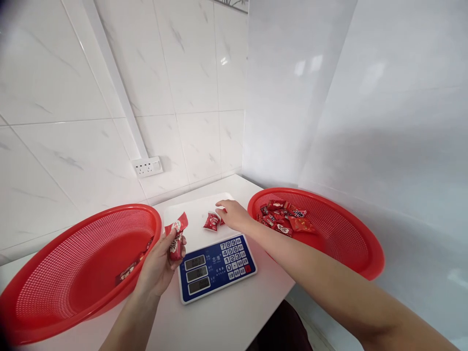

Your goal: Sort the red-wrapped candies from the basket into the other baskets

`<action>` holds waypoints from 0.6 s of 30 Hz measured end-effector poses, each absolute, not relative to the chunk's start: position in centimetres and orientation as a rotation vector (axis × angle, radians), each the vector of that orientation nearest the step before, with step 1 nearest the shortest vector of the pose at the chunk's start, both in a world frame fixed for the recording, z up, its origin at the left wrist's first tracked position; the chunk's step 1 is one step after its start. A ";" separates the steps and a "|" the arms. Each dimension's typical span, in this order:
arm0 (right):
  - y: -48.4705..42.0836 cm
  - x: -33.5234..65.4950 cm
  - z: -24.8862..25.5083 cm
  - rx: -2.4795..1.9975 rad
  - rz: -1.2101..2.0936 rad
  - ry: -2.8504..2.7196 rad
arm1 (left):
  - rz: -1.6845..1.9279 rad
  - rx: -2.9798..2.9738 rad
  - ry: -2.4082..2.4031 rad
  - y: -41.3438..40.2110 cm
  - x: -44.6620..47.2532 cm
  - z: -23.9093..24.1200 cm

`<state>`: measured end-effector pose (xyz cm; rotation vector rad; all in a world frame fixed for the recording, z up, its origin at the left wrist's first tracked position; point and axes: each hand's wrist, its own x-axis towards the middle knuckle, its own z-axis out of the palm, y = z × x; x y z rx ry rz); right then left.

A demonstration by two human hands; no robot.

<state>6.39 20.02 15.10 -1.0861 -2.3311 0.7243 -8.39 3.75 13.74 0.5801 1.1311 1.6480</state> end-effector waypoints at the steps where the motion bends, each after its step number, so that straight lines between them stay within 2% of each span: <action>1: 19.3 6.3 15.5 -1.032 0.778 -2.301 | 1.634 0.647 1.172 3.7 -8.3 13.6; 5: 16.1 6.0 16.7 -0.740 1.348 -2.203 | 1.574 0.914 1.319 3.6 -7.7 13.3; 7: 14.8 5.9 16.9 -0.658 1.476 -2.211 | 1.524 0.987 1.358 3.6 -7.4 13.2; 12: 15.0 5.9 16.6 -0.763 1.344 -2.186 | 1.497 1.003 1.385 3.7 -7.5 13.1; 18: 17.7 6.5 15.5 -1.116 1.307 -2.040 | 1.785 0.753 1.252 3.8 -8.3 13.8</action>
